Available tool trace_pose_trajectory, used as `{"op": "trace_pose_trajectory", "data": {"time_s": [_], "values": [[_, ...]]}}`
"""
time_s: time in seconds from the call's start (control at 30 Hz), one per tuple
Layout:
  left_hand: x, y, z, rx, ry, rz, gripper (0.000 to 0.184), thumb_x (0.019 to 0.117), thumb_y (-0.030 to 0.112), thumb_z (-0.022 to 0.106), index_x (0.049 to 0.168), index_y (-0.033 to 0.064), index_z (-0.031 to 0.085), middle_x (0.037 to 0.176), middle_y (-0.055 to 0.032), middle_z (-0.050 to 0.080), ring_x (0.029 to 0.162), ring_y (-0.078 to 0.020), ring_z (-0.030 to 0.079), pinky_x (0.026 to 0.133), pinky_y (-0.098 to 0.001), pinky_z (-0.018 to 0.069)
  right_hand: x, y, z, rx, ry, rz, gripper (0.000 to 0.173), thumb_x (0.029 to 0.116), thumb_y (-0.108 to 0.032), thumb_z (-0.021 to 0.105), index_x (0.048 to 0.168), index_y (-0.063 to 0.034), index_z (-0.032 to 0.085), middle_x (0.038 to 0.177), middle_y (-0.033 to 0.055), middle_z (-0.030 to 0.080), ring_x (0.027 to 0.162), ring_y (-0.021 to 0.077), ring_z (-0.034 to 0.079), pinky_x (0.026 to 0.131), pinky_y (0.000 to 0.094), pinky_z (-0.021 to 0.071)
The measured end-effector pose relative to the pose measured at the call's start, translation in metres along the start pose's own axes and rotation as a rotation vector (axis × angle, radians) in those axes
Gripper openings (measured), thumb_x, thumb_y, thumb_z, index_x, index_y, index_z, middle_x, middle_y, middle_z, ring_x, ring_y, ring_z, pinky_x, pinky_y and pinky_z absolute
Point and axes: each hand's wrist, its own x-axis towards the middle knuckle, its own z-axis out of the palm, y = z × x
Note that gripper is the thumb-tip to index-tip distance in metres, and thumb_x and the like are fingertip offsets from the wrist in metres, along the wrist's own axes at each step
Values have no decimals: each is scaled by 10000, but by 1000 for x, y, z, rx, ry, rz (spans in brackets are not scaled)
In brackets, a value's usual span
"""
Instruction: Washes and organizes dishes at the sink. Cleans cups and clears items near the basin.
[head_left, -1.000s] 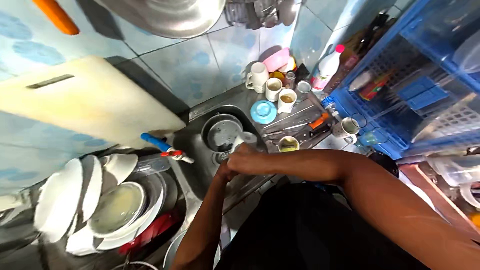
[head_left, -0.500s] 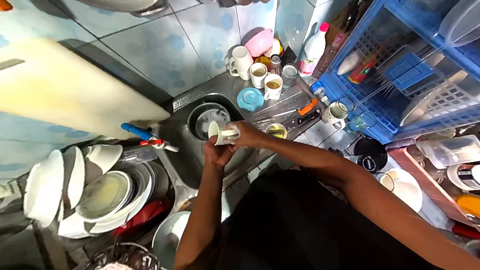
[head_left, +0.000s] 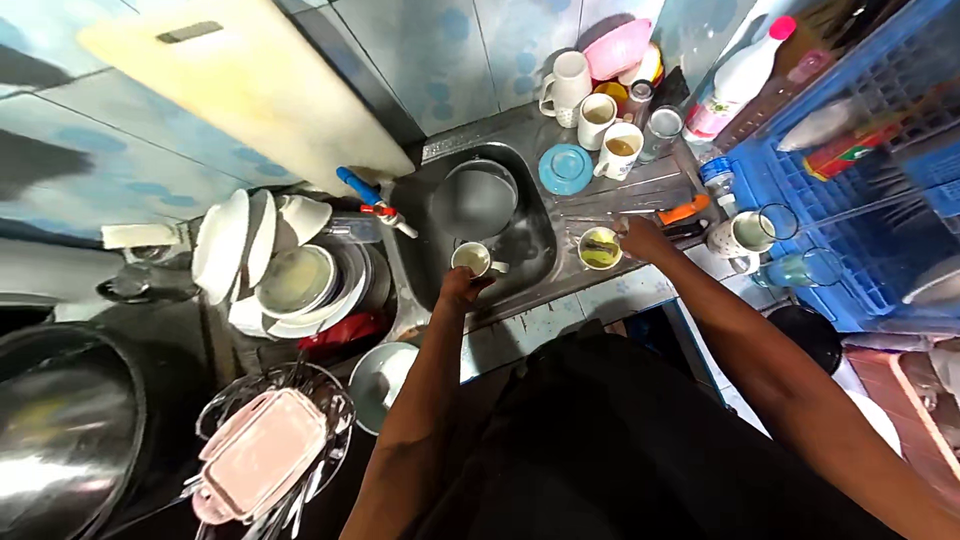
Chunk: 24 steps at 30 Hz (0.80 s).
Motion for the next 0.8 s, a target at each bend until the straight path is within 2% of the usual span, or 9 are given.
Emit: {"op": "trace_pose_trajectory", "data": {"time_s": [0.07, 0.13, 0.2, 0.33, 0.47, 0.57, 0.63, 0.7, 0.8], "values": [[10, -10, -4, -8, 36, -26, 439, 878, -79, 498, 1316, -53, 491, 1276, -272, 581, 1026, -384, 658, 782, -564, 600, 0, -3, 9, -49, 0, -9, 347, 916, -141, 688, 1242, -25, 670, 1162, 270, 682, 1074, 447, 671, 924, 668, 520], [13, -14, -1, -48, 65, -56, 456, 867, -82, 496, 1320, -39, 472, 1284, -271, 561, 1033, -382, 642, 780, -567, 592, -4, -6, 13, -57, 37, -15, 331, 903, -110, 698, 1198, 34, 666, 1167, 294, 667, 1125, 463, 642, 958, 661, 496], [16, -15, -1, -95, 97, -69, 457, 874, -69, 487, 1330, -39, 470, 1308, -274, 552, 1063, -387, 635, 798, -570, 588, -4, -11, 20, -36, 71, -14, 309, 897, -111, 695, 1167, 36, 673, 1150, 286, 671, 1132, 450, 641, 962, 644, 505], [27, -25, -5, -198, 140, -44, 458, 915, -29, 474, 1373, -17, 452, 1371, -261, 530, 1132, -389, 625, 836, -572, 590, -11, -36, 33, 20, 82, -101, 316, 909, -117, 682, 1204, -5, 694, 1148, 257, 692, 1131, 428, 652, 985, 628, 502], [14, -27, -1, -285, 156, 28, 435, 940, -34, 448, 1375, -43, 440, 1379, -272, 522, 1151, -403, 623, 842, -599, 592, -4, -73, 48, -20, 24, -226, 364, 915, -109, 676, 1271, -35, 673, 1200, 235, 688, 1170, 411, 643, 1016, 619, 495], [8, -29, -3, -289, 240, 19, 407, 929, -30, 462, 1335, -55, 471, 1338, -273, 550, 1109, -400, 632, 819, -588, 590, 15, -102, 67, -92, -37, -301, 372, 880, -88, 696, 1242, -8, 665, 1191, 249, 681, 1158, 421, 645, 979, 621, 516], [13, -32, -6, -240, 284, 20, 391, 951, -24, 473, 1339, -71, 482, 1320, -278, 555, 1110, -393, 628, 840, -574, 589, 27, -121, 82, -132, -91, -318, 403, 858, -88, 728, 1240, 18, 654, 1225, 265, 659, 1184, 432, 625, 986, 630, 510], [18, -36, -6, -197, 309, 29, 387, 963, -19, 480, 1346, -77, 478, 1319, -283, 541, 1113, -393, 621, 848, -573, 589, 43, -133, 99, -166, -138, -319, 385, 879, -82, 719, 1245, 18, 654, 1233, 267, 657, 1183, 436, 627, 978, 633, 516], [24, -37, -6, -133, 367, 2, 382, 969, 13, 491, 1341, -73, 492, 1315, -291, 550, 1094, -405, 627, 820, -585, 590, 70, -140, 132, -180, -160, -296, 267, 950, -51, 641, 1210, -1, 677, 1223, 249, 668, 1164, 421, 642, 959, 616, 534]]}}
